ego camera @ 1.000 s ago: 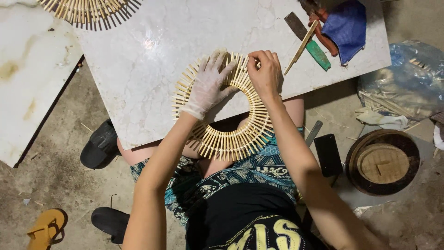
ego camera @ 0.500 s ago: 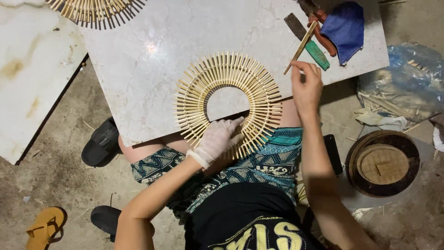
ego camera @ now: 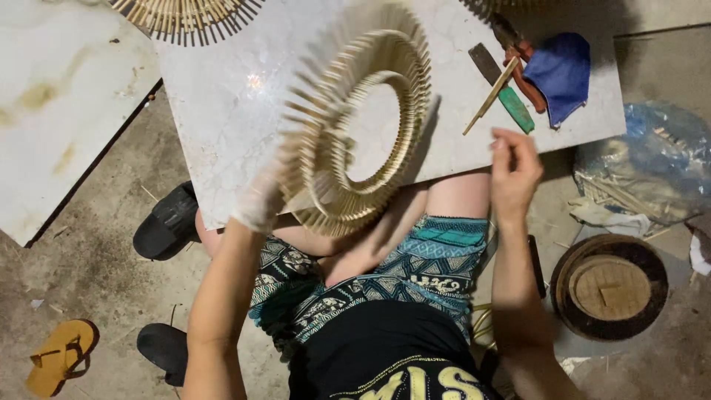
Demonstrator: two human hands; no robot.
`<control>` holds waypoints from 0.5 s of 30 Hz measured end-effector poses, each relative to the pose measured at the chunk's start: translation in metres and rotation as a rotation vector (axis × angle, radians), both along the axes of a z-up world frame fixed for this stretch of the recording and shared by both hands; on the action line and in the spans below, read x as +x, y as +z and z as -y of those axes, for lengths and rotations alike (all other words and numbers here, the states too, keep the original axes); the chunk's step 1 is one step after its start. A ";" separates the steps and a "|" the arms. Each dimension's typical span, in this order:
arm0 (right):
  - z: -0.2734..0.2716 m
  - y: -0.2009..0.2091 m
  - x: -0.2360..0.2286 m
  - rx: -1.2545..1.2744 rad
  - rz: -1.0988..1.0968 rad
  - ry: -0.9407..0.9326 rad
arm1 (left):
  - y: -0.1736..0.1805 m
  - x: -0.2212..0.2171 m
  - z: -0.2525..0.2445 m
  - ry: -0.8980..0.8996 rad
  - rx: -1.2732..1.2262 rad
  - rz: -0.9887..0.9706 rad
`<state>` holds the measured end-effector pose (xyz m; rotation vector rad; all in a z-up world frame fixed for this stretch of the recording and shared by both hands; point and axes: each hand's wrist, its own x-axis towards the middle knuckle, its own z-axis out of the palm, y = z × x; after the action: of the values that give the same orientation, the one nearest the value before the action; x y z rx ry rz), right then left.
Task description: The recorder is assembling circular bamboo basket components by hand.
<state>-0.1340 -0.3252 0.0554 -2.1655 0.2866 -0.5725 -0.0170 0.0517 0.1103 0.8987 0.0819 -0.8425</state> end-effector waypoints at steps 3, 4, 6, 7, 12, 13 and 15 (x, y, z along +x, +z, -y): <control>-0.033 0.010 -0.001 0.192 -0.103 0.023 | -0.076 0.019 -0.053 0.358 0.419 -0.196; -0.039 -0.007 -0.010 0.194 -0.104 0.030 | -0.071 0.023 -0.060 0.365 0.421 -0.198; -0.050 -0.041 -0.028 0.373 -0.255 0.152 | -0.062 0.028 -0.074 0.436 0.274 0.066; -0.060 -0.050 -0.038 0.373 -0.256 0.162 | -0.064 0.029 -0.080 0.446 0.275 0.064; -0.103 -0.093 -0.072 0.184 -0.544 0.541 | -0.040 0.022 -0.075 0.351 1.150 0.384; -0.110 -0.096 -0.073 0.184 -0.546 0.547 | -0.045 0.023 -0.069 0.355 1.152 0.380; -0.121 -0.102 -0.076 0.277 -0.834 0.605 | -0.055 0.024 -0.054 0.319 1.570 1.273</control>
<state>-0.2098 -0.2042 -0.0466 -1.9667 0.1186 0.6902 0.0067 0.1055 0.0549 2.6475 -0.2714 0.4196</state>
